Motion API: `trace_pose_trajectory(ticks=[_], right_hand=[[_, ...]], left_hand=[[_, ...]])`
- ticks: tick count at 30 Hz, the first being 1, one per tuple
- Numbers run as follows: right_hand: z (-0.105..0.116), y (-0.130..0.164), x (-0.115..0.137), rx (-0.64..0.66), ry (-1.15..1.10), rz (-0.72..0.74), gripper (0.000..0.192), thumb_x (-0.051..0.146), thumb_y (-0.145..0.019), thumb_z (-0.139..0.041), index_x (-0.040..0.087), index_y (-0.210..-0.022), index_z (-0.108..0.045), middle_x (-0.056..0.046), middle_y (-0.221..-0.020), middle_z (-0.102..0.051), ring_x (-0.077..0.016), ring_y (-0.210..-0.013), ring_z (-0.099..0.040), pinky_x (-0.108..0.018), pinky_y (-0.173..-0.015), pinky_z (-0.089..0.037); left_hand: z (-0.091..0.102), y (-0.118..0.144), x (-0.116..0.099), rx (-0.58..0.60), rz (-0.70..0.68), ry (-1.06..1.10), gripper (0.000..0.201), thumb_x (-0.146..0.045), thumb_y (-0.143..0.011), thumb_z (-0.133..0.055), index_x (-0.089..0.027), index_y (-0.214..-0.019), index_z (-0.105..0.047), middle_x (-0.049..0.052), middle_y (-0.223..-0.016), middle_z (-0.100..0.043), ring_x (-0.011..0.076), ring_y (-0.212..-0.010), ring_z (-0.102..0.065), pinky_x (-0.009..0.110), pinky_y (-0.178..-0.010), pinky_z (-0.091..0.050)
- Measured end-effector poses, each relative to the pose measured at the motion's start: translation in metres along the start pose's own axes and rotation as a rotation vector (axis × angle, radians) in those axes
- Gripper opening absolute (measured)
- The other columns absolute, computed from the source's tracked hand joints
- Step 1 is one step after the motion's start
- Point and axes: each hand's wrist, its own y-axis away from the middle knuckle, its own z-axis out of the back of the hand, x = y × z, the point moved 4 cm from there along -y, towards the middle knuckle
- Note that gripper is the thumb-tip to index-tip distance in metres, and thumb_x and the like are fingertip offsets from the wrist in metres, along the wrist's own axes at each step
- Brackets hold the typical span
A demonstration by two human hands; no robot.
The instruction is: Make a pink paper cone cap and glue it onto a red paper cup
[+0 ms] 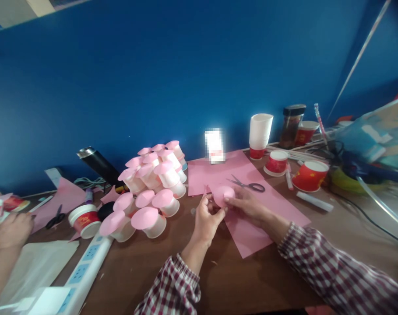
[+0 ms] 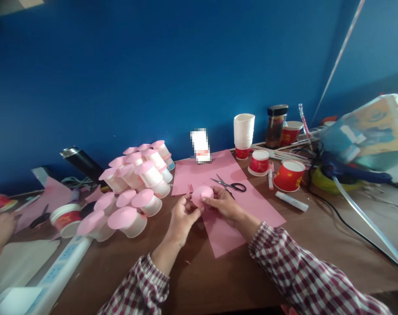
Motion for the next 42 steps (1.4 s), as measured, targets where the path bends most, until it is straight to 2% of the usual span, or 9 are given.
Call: trace_pose_trajectory(ticks=[4, 8, 11, 16, 20, 22, 27, 34, 42], right_hand=[[-0.0018, 0.0019, 0.0027, 0.003, 0.030, 0.003, 0.044, 0.035, -0.060, -0.081, 0.017, -0.096, -0.063, -0.003, -0.080, -0.066, -0.0166, -0.074, -0.062, -0.031, -0.070, -0.050], [-0.0050, 0.0042, 0.0051, 0.056, 0.035, 0.010, 0.043, 0.033, -0.066, -0.077, 0.018, -0.103, -0.062, -0.004, -0.089, -0.067, -0.0169, -0.081, -0.062, -0.030, -0.074, -0.049], [-0.0039, 0.0046, 0.0035, 0.042, 0.042, -0.010, 0.041, 0.031, -0.066, -0.078, 0.018, -0.101, -0.061, -0.004, -0.088, -0.068, -0.0154, -0.079, -0.062, -0.029, -0.072, -0.049], [-0.0040, 0.0048, 0.0004, 0.035, 0.064, -0.005, 0.037, 0.031, -0.068, -0.077, 0.017, -0.097, -0.060, -0.003, -0.085, -0.067, -0.0143, -0.076, -0.063, -0.027, -0.069, -0.049], [-0.0039, 0.0060, -0.0010, 0.026, 0.086, 0.006, 0.034, 0.030, -0.070, -0.075, 0.018, -0.098, -0.061, -0.003, -0.085, -0.067, -0.0142, -0.075, -0.063, -0.026, -0.066, -0.049], [-0.0038, 0.0062, -0.0017, 0.033, 0.077, 0.005, 0.033, 0.029, -0.071, -0.074, 0.020, -0.100, -0.061, -0.003, -0.087, -0.067, -0.0138, -0.075, -0.062, -0.025, -0.065, -0.049], [-0.0062, 0.0057, -0.0004, 0.074, 0.049, 0.026, 0.033, 0.032, -0.071, -0.073, 0.017, -0.099, -0.061, -0.003, -0.084, -0.066, -0.0132, -0.071, -0.061, -0.025, -0.064, -0.048], [-0.0008, 0.0058, -0.0030, -0.016, 0.069, 0.016, 0.030, 0.028, -0.069, -0.075, 0.022, -0.096, -0.064, -0.004, -0.094, -0.066, -0.0157, -0.080, -0.061, -0.026, -0.069, -0.049], [-0.0044, 0.0084, 0.0017, 0.104, 0.136, 0.040, 0.031, 0.029, -0.076, -0.068, 0.020, -0.104, -0.062, -0.003, -0.090, -0.067, -0.0154, -0.079, -0.061, -0.028, -0.074, -0.049]], left_hand=[[0.0009, -0.0013, 0.0019, -0.015, 0.013, 0.034, 0.041, -0.024, -0.066, -0.074, -0.015, -0.101, -0.054, 0.001, -0.070, -0.064, 0.0119, -0.065, -0.060, 0.023, -0.064, -0.046], [0.0034, -0.0022, 0.0052, -0.050, 0.051, 0.171, 0.047, -0.025, -0.064, -0.076, -0.015, -0.104, -0.052, -0.002, -0.068, -0.062, 0.0119, -0.065, -0.060, 0.024, -0.066, -0.047], [0.0060, -0.0022, 0.0057, -0.078, 0.061, 0.181, 0.052, -0.025, -0.064, -0.077, -0.016, -0.109, -0.052, -0.005, -0.063, -0.058, 0.0108, -0.063, -0.059, 0.023, -0.067, -0.047], [0.0046, -0.0021, 0.0025, -0.054, 0.079, 0.270, 0.054, -0.026, -0.065, -0.077, -0.016, -0.111, -0.051, 0.003, -0.081, -0.067, 0.0155, -0.077, -0.064, 0.029, -0.077, -0.049], [0.0030, -0.0017, 0.0008, -0.068, 0.121, 0.387, 0.057, -0.024, -0.063, -0.078, -0.016, -0.112, -0.049, 0.002, -0.076, -0.067, 0.0124, -0.067, -0.064, 0.028, -0.073, -0.050], [0.0030, -0.0012, 0.0008, -0.081, 0.143, 0.422, 0.059, -0.024, -0.062, -0.078, -0.017, -0.113, -0.048, 0.002, -0.079, -0.067, 0.0124, -0.068, -0.064, 0.027, -0.072, -0.051], [0.0020, 0.0005, 0.0018, -0.049, 0.192, 0.424, 0.059, -0.031, -0.068, -0.075, -0.019, -0.119, -0.048, 0.006, -0.092, -0.066, 0.0149, -0.074, -0.065, 0.029, -0.070, -0.052], [0.0016, 0.0014, -0.0002, -0.020, 0.109, 0.398, 0.065, -0.024, -0.063, -0.079, -0.017, -0.119, -0.046, 0.004, -0.083, -0.068, 0.0159, -0.078, -0.066, 0.030, -0.078, -0.051], [0.0033, -0.0004, -0.0036, -0.038, 0.157, 0.437, 0.062, -0.028, -0.063, -0.079, -0.018, -0.116, -0.050, 0.002, -0.080, -0.066, 0.0139, -0.072, -0.064, 0.028, -0.072, -0.051]])
